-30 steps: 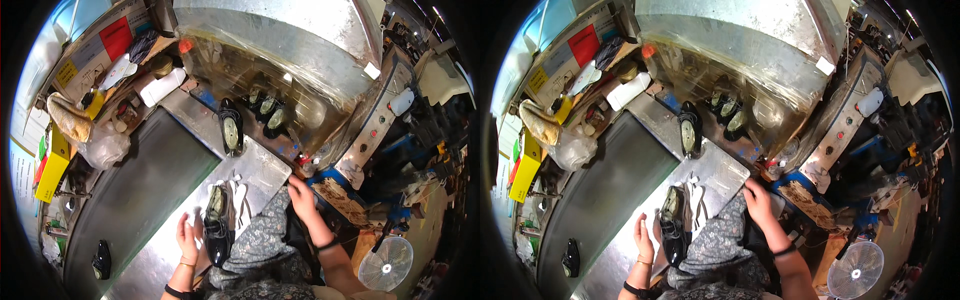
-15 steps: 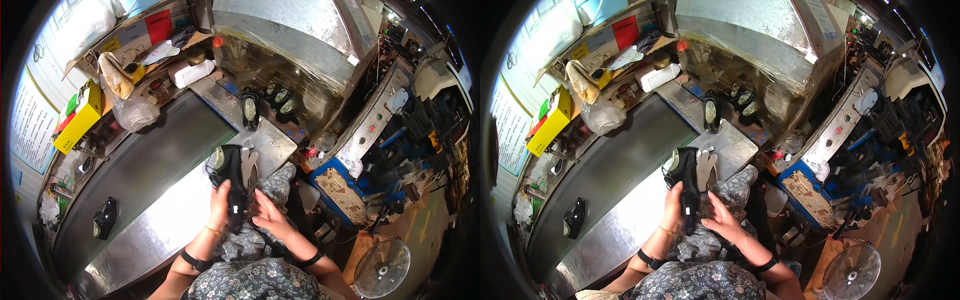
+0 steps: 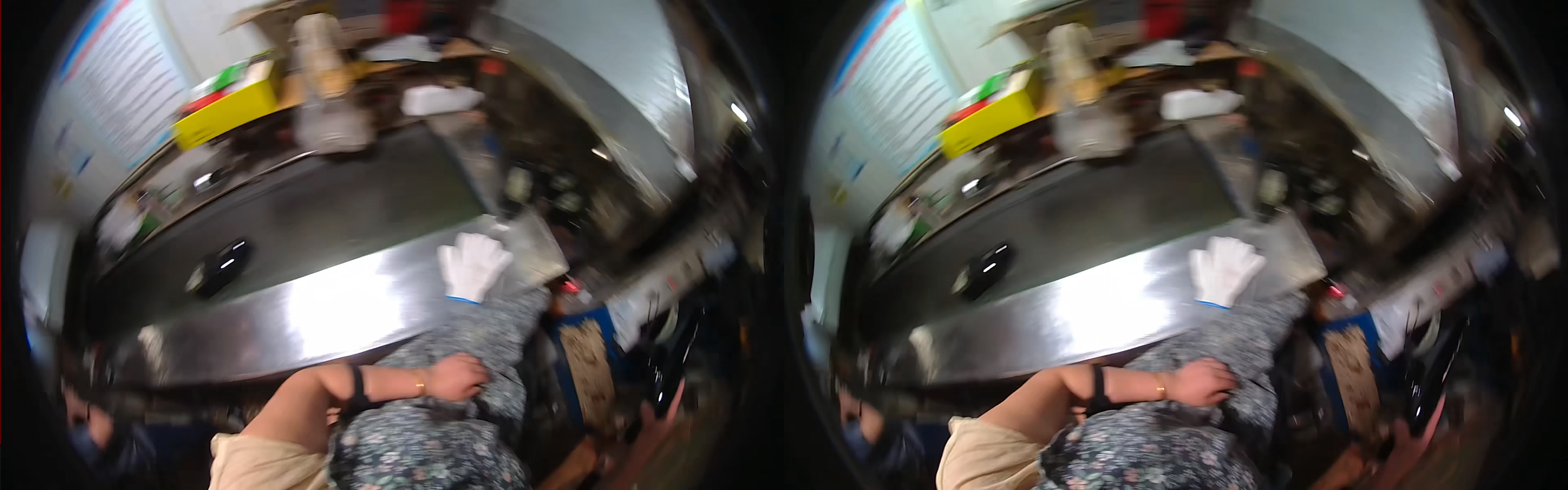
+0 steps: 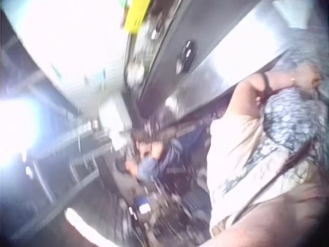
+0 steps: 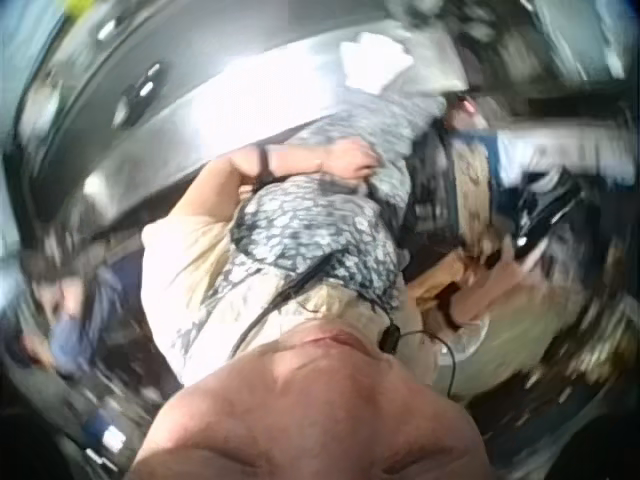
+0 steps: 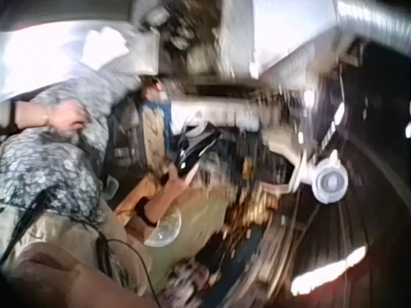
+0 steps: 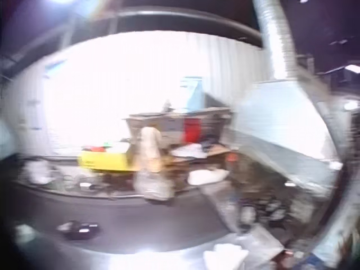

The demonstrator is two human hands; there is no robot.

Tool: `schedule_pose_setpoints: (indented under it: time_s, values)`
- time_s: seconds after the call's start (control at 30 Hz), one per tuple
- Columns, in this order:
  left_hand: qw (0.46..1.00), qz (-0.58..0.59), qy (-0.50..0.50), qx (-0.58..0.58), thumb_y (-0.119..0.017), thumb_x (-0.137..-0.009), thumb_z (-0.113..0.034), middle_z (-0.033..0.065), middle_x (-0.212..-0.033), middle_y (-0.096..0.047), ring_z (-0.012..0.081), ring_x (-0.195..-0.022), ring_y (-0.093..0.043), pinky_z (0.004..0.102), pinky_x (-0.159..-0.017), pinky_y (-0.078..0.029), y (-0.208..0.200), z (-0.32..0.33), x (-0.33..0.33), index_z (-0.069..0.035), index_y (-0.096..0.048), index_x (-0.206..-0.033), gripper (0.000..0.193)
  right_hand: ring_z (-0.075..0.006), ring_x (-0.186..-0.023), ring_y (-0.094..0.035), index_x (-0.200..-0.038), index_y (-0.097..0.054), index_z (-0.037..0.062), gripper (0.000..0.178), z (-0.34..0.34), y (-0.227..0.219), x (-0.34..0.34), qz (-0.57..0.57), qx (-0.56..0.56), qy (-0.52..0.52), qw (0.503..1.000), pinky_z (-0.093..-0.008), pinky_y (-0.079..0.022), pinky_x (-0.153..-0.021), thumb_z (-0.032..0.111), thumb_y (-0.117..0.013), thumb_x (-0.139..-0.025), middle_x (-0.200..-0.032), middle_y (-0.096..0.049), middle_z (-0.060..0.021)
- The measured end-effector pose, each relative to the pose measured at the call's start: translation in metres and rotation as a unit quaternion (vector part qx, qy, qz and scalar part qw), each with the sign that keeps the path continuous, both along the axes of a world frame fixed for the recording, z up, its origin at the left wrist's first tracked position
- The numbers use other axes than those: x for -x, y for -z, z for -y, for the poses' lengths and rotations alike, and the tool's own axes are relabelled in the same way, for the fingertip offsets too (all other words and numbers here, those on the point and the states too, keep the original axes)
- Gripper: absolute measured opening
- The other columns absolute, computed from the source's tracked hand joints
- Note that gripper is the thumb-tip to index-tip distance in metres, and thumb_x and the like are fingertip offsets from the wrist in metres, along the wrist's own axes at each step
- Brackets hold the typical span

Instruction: Manually assembling shoe components and operating a heat-setting or pressing machine in a factory setting.

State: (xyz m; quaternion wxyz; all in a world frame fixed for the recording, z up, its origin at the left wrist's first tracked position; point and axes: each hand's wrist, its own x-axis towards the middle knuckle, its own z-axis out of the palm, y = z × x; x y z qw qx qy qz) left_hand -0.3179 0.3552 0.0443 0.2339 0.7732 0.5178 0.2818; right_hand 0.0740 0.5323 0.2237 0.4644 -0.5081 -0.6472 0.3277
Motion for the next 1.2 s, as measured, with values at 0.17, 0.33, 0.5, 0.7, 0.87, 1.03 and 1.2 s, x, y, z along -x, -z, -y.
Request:
schedule_pose_setpoints:
  time_s: [0.17,0.33,0.5,0.7,0.87,1.03,1.2]
  values:
    - [0.997,-0.046,-0.055,0.018,-0.068,-0.082,-0.023,0.0024,-0.098,-0.073,0.0243,-0.090,-0.065,0.0404,-0.083,-0.050,-0.022,-0.015,-0.006,-0.012,-0.074,-0.095,0.018,-0.0269,-0.129,-0.051,-0.146,-0.044,0.0018,0.082,-0.051,-0.047,-0.081,0.225,-0.152,0.139,0.952,-0.0353,-0.039,-0.108,-0.001,-0.074,-0.069,-0.139,-0.052,-0.0154]
    - [0.997,-0.052,-0.036,-0.039,-0.069,-0.080,-0.022,-0.0012,-0.096,-0.073,0.0221,-0.087,-0.064,0.0378,-0.081,-0.047,-0.014,-0.020,-0.014,-0.015,-0.074,-0.090,0.013,-0.0393,-0.131,-0.050,-0.143,-0.053,0.0212,0.087,-0.077,-0.059,-0.136,0.307,-0.114,0.332,0.885,-0.0404,-0.044,-0.105,0.002,-0.079,-0.062,-0.152,-0.039,-0.0243]
    - [0.996,-0.061,-0.052,-0.033,-0.070,-0.079,-0.021,-0.0008,-0.093,-0.073,0.0219,-0.086,-0.064,0.0380,-0.080,-0.046,-0.011,-0.025,-0.026,-0.014,-0.074,-0.085,0.010,-0.0425,-0.128,-0.051,-0.142,-0.054,0.0244,0.080,-0.100,-0.070,-0.161,0.320,-0.024,0.381,0.867,-0.0464,-0.038,-0.109,0.017,-0.078,-0.066,-0.150,-0.041,-0.0247]
    - [0.995,-0.063,-0.067,-0.047,-0.070,-0.079,-0.022,-0.0020,-0.088,-0.073,0.0219,-0.081,-0.065,0.0381,-0.076,-0.047,-0.010,-0.025,-0.024,-0.015,-0.073,-0.080,0.008,-0.0429,-0.128,-0.051,-0.145,-0.048,0.0311,0.085,-0.131,-0.064,-0.161,0.436,0.001,0.346,0.831,-0.0513,-0.034,-0.111,0.021,-0.078,-0.066,-0.151,-0.041,-0.0228]
    - [0.992,-0.114,-0.041,0.021,-0.065,-0.085,-0.021,0.0025,-0.103,-0.073,0.0189,-0.094,-0.067,0.0383,-0.083,-0.048,-0.022,-0.022,-0.024,-0.014,-0.074,-0.093,0.013,-0.0539,-0.127,-0.044,-0.152,-0.038,0.0313,0.081,-0.123,-0.038,-0.125,0.481,0.031,0.355,0.801,-0.0530,-0.040,-0.105,0.048,-0.072,-0.081,-0.158,-0.028,-0.0232]
    - [0.997,-0.047,-0.028,-0.048,-0.064,-0.087,-0.021,0.0149,-0.089,-0.072,0.0355,-0.082,-0.066,0.0456,-0.076,-0.052,-0.013,-0.019,-0.026,-0.005,-0.072,-0.092,0.019,-0.0536,-0.124,-0.041,-0.154,-0.031,0.0328,0.071,-0.121,-0.020,-0.116,0.468,0.024,0.387,0.794,-0.0549,-0.041,-0.104,0.047,-0.062,-0.092,-0.160,-0.022,-0.0203]
    - [0.998,-0.031,-0.035,-0.045,-0.065,-0.085,-0.021,0.0160,-0.087,-0.071,0.0372,-0.081,-0.065,0.0474,-0.076,-0.051,-0.015,-0.018,-0.028,-0.005,-0.072,-0.088,0.017,-0.0511,-0.124,-0.042,-0.153,-0.033,0.0337,0.070,-0.121,-0.031,-0.112,0.447,0.035,0.400,0.799,-0.0530,-0.043,-0.103,0.045,-0.063,-0.091,-0.160,-0.023,-0.0182]
